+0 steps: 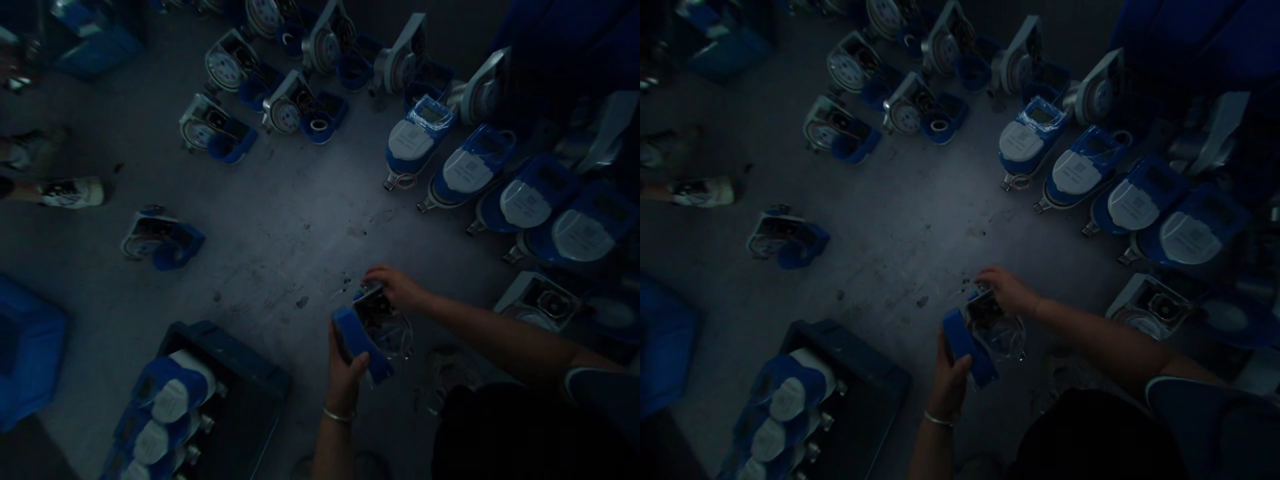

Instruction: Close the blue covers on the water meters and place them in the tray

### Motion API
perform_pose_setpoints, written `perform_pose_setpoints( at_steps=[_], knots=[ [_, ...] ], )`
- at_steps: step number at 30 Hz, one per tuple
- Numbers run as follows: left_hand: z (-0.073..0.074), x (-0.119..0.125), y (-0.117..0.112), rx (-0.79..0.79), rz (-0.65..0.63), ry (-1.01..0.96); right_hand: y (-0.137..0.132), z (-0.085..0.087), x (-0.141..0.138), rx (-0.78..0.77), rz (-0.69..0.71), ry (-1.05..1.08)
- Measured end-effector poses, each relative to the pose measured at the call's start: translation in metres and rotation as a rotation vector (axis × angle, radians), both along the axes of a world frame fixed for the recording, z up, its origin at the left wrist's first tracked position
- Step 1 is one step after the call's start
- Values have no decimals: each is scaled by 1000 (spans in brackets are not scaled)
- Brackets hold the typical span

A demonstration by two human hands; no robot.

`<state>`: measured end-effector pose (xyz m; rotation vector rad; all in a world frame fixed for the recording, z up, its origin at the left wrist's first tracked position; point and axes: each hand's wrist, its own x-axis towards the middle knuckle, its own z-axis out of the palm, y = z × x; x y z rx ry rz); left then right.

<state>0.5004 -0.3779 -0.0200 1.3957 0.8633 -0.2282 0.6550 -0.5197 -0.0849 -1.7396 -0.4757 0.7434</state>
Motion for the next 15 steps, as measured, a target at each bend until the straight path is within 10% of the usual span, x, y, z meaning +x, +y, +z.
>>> perform_pose_setpoints(
  at_steps=[4,9,15],
  knots=[
    [1,16,-19,216,-46,90,-14,-8,-30,-7,-413,280],
    [15,36,-52,623,-232,267,-17,-7,-71,150,-352,587],
    [14,47,-74,734,-291,374,-35,-4,-80,224,-371,739]
  ],
)
